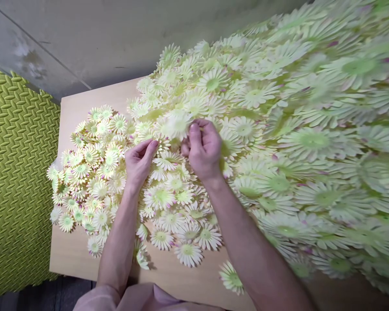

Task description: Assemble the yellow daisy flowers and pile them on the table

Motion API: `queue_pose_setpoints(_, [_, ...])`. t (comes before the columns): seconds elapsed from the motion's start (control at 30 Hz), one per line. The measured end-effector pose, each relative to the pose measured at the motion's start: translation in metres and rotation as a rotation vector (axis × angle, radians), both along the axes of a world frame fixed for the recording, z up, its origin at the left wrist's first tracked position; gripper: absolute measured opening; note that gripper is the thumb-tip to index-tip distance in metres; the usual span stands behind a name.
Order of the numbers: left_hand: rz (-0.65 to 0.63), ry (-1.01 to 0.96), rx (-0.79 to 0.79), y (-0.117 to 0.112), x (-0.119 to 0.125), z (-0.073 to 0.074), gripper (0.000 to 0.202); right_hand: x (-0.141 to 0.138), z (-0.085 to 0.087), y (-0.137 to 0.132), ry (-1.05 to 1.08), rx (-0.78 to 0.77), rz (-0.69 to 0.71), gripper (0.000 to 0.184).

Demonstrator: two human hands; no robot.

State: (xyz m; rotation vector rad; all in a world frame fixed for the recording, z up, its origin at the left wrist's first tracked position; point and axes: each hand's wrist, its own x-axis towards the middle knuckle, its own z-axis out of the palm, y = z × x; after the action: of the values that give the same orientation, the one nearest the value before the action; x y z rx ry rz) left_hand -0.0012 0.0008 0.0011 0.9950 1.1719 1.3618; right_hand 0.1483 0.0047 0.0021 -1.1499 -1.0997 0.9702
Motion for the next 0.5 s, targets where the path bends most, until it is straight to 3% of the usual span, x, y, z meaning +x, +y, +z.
queue_pose_setpoints(0.1, [0.002,0.030,-0.003,0.000,0.000,0.003,0.029,0.002,0.001,0.001,0.040,0.025,-0.079,0.030])
queue_pose_setpoints(0.23, [-0.015,0.070,0.002,-0.001,-0.001,0.006,0.033,0.001,0.005,-0.005,-0.011,0.062,0.074,0.029])
queue_pose_setpoints(0.37, [-0.040,0.113,0.029,-0.001,-0.002,0.007,0.033,-0.001,0.009,-0.011,-0.133,0.073,0.250,0.016])
queue_pose_setpoints(0.5, [-0.055,0.124,0.052,-0.001,-0.003,0.007,0.033,-0.003,0.011,-0.011,-0.148,0.071,0.306,0.011])
